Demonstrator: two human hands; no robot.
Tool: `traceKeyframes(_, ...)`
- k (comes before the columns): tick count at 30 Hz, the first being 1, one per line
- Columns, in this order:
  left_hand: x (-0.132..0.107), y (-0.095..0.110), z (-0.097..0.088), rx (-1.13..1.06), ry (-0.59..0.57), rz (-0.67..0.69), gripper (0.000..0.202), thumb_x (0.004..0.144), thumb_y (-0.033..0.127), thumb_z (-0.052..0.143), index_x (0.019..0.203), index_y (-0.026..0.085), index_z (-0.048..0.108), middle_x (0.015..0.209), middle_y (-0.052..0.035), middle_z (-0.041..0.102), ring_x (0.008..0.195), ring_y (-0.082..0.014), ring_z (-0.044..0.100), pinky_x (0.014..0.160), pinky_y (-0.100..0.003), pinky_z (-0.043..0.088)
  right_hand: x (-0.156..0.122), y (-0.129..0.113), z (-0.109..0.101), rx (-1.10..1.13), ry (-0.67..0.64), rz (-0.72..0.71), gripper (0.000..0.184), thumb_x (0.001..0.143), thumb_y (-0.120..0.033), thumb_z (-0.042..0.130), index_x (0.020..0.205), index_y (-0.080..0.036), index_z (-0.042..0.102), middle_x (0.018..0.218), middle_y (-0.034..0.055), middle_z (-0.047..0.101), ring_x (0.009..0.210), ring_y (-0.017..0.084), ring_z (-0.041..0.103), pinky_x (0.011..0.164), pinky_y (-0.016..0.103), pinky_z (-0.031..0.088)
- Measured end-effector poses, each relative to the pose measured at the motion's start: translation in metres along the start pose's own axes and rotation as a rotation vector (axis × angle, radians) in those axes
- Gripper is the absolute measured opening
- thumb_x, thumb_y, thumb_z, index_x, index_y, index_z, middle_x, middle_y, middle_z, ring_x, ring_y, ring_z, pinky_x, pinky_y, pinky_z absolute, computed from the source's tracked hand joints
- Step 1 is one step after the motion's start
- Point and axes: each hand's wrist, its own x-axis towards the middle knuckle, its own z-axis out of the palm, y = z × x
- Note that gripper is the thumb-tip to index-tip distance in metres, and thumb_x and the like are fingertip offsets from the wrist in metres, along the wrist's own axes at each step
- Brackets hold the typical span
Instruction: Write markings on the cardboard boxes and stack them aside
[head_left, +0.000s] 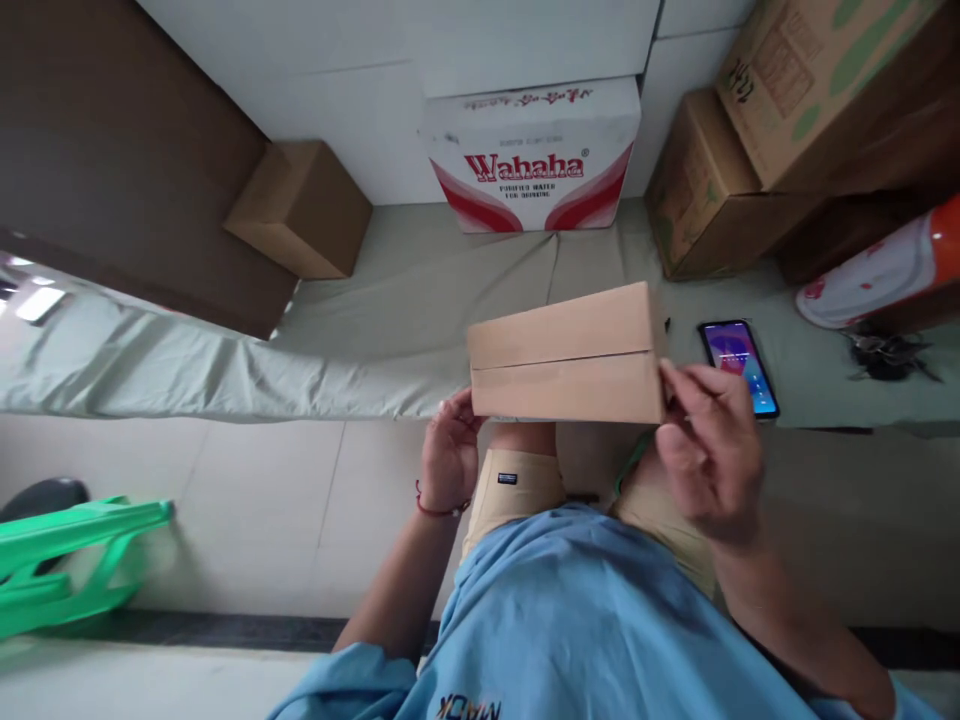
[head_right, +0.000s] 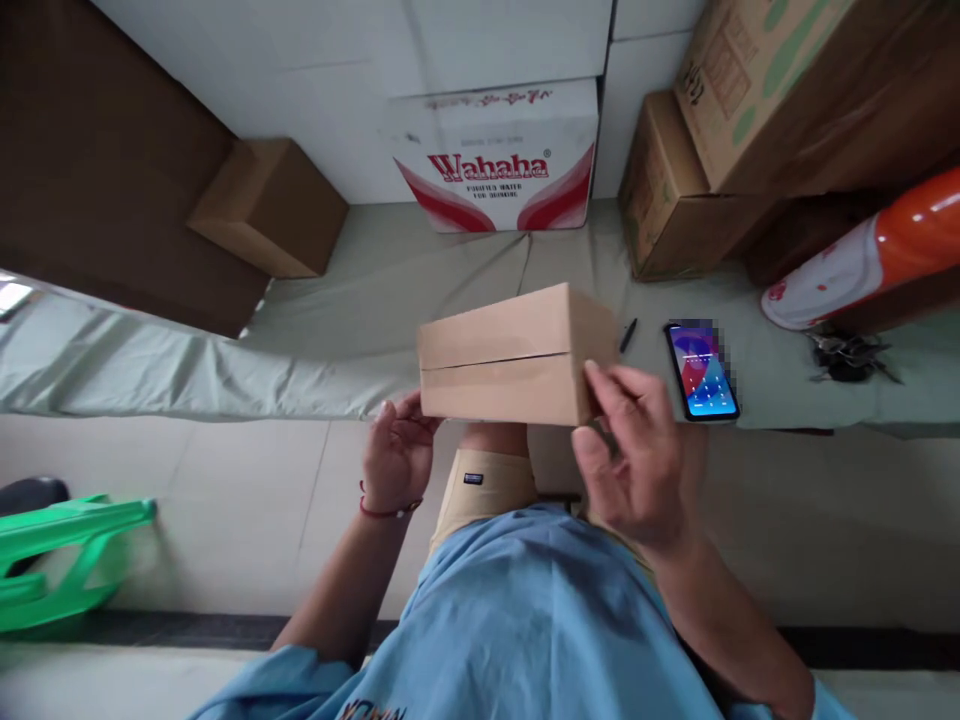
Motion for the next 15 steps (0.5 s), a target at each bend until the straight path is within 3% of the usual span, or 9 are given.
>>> traceKeyframes(5,0.002,-0.015,-0.007,-0.125,-0.004,-0.158,0.039,0.088,0.059,0.080,0.096,0.022,0.081,0.089,-0.0023,0.079,0.085,-0.0155,0.075,0.086,-0.027,0.059,0.007,-0.050,0.014,-0.153,-0.066,-0.256,0.082,0.100,-0.026,0.066,0.174,-0.018,0.032,0.138,0.0175,0.067,0.115,0.029,0.069,0.101,0.042,0.061)
traceKeyframes(9,0.006,-0.013,-0.008,-0.122,-0.007,-0.206,0.039,0.092,0.061,0.073,0.100,0.023,0.080,0.097,-0.0039,0.081,0.093,-0.0178,0.076,0.092,-0.030,0.059,0.010,-0.061,0.023,-0.137,-0.073,-0.311,0.080,0.100,-0.026,0.064,0.173,-0.015,0.033,0.134,0.0157,0.070,0.100,0.026,0.070,0.094,0.042,0.061)
traceKeyframes(11,0.005,-0.005,-0.005,-0.096,0.050,-0.104,0.036,0.092,0.060,0.071,0.096,0.026,0.081,0.094,-0.0018,0.080,0.090,-0.0171,0.075,0.093,-0.031,0.058,0.010,-0.054,0.021,-0.094,-0.035,-0.239,0.078,0.099,-0.025,0.066,0.171,-0.020,0.038,0.137,0.0159,0.067,0.113,0.029,0.069,0.099,0.044,0.061)
traceKeyframes(13,-0.001,0.008,0.001,-0.006,0.103,0.063,0.034,0.093,0.058,0.067,0.095,0.028,0.082,0.092,-0.0013,0.080,0.092,-0.0203,0.074,0.096,-0.035,0.058,0.008,-0.037,0.019,-0.011,0.039,-0.054,0.073,0.098,-0.028,0.069,0.167,-0.027,0.046,0.143,0.0162,0.061,0.125,0.032,0.065,0.100,0.046,0.062)
traceKeyframes(15,-0.014,0.024,0.011,0.136,0.106,0.238,0.034,0.093,0.057,0.064,0.097,0.029,0.084,0.099,-0.0040,0.082,0.107,-0.0293,0.075,0.104,-0.046,0.056,0.004,-0.012,0.018,0.166,0.145,0.202,0.061,0.099,-0.036,0.067,0.159,-0.032,0.053,0.136,0.0140,0.062,0.115,0.029,0.068,0.085,0.041,0.064)
